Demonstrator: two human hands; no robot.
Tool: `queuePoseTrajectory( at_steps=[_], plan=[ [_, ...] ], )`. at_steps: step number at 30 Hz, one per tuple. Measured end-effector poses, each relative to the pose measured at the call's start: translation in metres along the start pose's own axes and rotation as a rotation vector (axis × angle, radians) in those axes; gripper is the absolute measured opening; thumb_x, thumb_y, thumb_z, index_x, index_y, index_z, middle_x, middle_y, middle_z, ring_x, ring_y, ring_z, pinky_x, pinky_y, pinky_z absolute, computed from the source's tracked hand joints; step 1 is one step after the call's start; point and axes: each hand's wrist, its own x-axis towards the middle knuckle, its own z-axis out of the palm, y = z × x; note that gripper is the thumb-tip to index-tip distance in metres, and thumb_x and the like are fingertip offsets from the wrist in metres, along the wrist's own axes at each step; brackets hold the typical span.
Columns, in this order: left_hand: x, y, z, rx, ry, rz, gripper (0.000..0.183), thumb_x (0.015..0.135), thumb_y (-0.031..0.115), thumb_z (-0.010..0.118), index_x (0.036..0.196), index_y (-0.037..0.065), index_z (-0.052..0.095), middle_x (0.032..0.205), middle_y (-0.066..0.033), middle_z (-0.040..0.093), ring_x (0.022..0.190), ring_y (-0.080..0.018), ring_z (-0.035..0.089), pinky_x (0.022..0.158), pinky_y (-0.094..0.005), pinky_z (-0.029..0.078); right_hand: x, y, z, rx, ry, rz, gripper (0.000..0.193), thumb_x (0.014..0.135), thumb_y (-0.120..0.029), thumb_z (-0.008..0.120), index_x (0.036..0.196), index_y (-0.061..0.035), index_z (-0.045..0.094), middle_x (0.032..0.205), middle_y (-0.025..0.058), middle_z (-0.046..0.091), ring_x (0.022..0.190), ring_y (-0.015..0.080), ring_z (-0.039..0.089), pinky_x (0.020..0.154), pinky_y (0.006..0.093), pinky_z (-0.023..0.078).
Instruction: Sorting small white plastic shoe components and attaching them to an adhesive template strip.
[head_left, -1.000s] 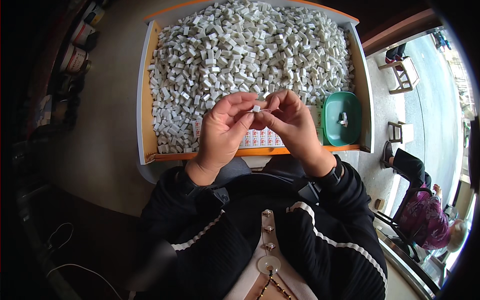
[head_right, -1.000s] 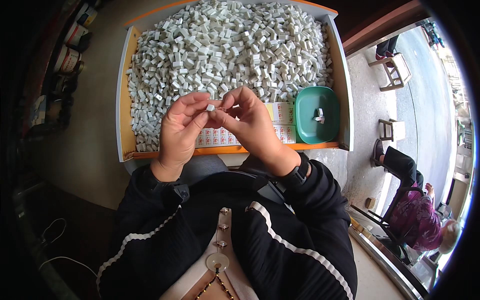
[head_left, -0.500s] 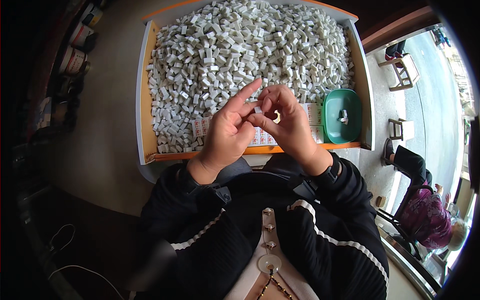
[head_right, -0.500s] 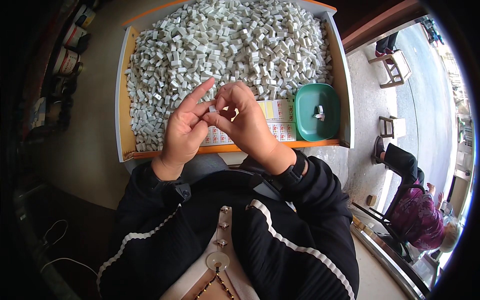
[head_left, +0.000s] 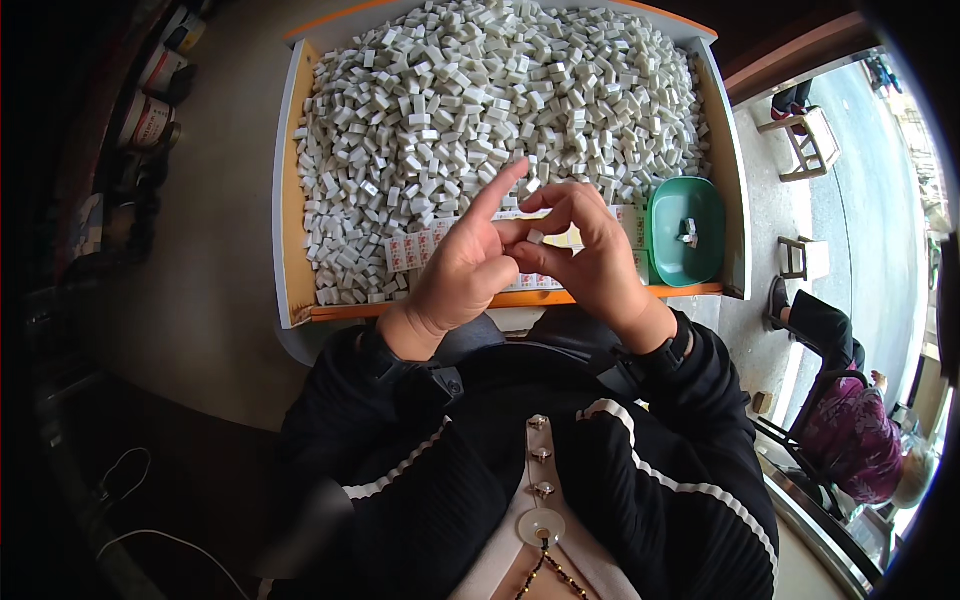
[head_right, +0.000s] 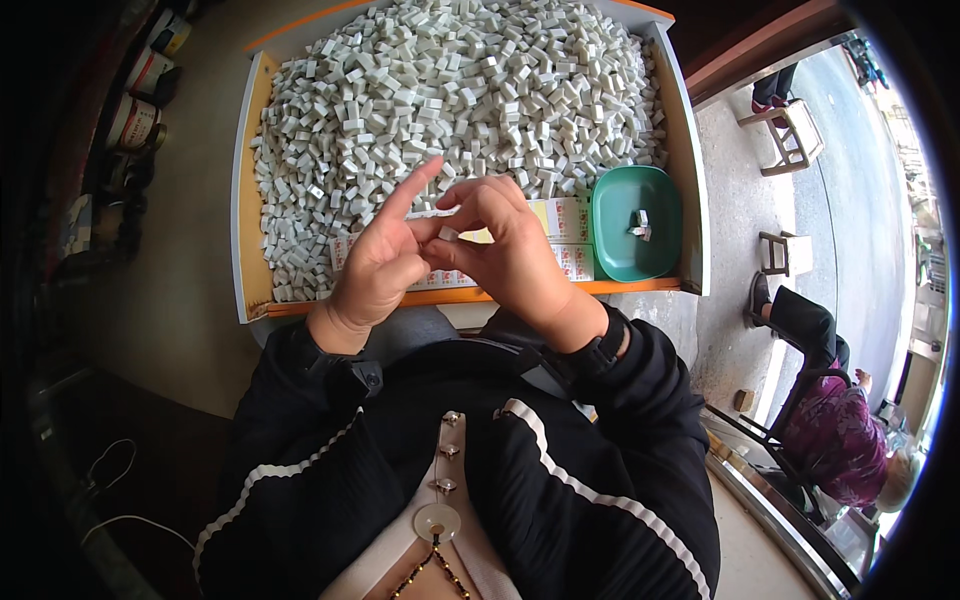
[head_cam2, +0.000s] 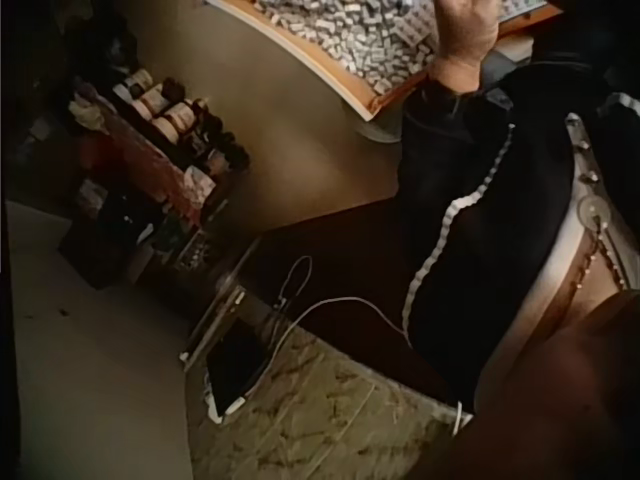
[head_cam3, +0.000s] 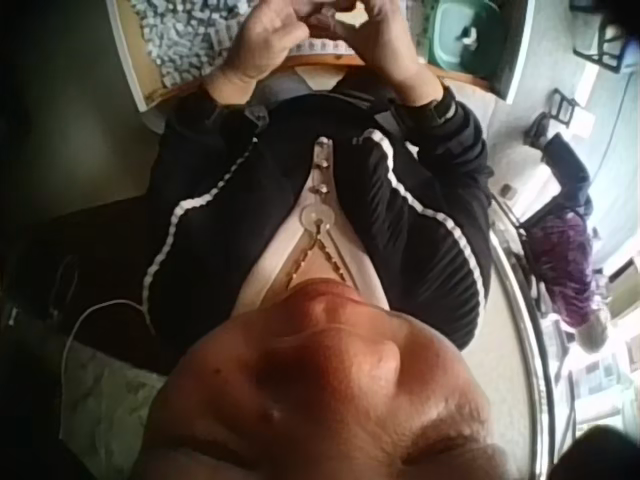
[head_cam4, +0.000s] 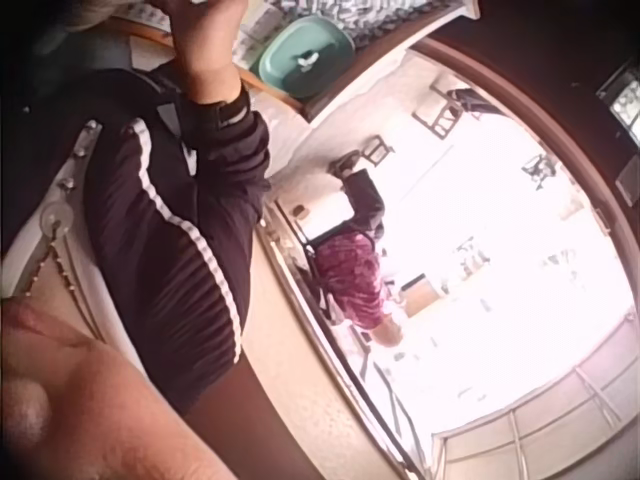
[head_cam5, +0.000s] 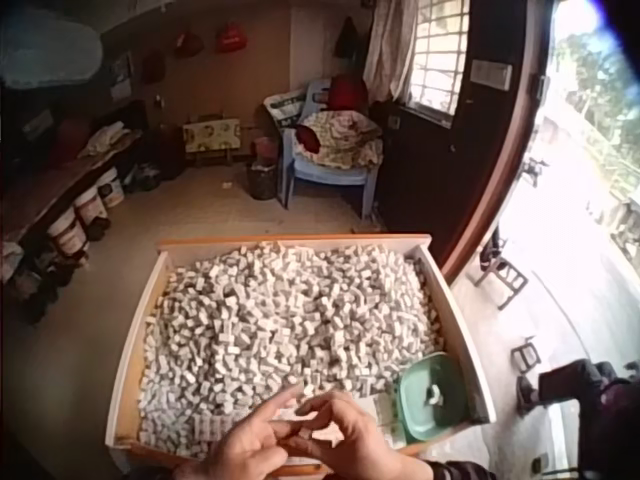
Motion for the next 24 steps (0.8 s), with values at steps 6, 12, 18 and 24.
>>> queuePoseTrajectory(
  at_steps=[6,12,18,24],
  plan=[
    [0.003,0.003,-0.027,0.572,0.211,0.000,0.036,0.082,-0.003,0.050,0.118,0.001,0.053,0.100,-0.0112,0.063,0.079,-0.0128,0.060,0.075,-0.0261,0.048,-0.023,0.030,-0.047,0.002,0.183,0.256,0.035,0.067,0.001,0.079,0.082,-0.0041,0.048,0.081,0.0061,0.056,0.074,0.0164,0.055,0.071,0.0256,0.045],
    [0.009,0.010,-0.066,1.455,0.438,0.229,0.014,0.077,-0.001,0.063,0.091,0.002,0.063,0.087,-0.0065,0.061,0.070,-0.0166,0.061,0.067,-0.0277,0.048,-0.046,0.050,-0.106,-0.685,0.260,0.409,0.032,0.069,0.001,0.076,0.084,-0.0040,0.048,0.081,0.0060,0.052,0.073,0.0160,0.052,0.067,0.0263,0.044],
    [0.020,0.003,-0.060,1.736,0.209,0.315,0.015,0.074,0.004,0.066,0.089,0.007,0.064,0.081,-0.0069,0.054,0.076,-0.0240,0.058,0.068,-0.0344,0.046,-0.019,0.027,-0.035,-0.375,-0.029,0.240,0.027,0.069,-0.003,0.074,0.090,-0.0036,0.056,0.088,0.0094,0.055,0.077,0.0260,0.056,0.069,0.0332,0.048],
    [0.018,0.004,-0.066,1.972,0.133,0.364,0.009,0.080,0.010,0.056,0.085,0.010,0.063,0.084,-0.0054,0.051,0.088,-0.0239,0.054,0.073,-0.0352,0.042,-0.002,0.032,0.028,-0.317,-0.208,0.031,0.019,0.075,-0.006,0.067,0.091,-0.0039,0.058,0.088,0.0124,0.055,0.080,0.0320,0.056,0.070,0.0381,0.048]
  ],
)
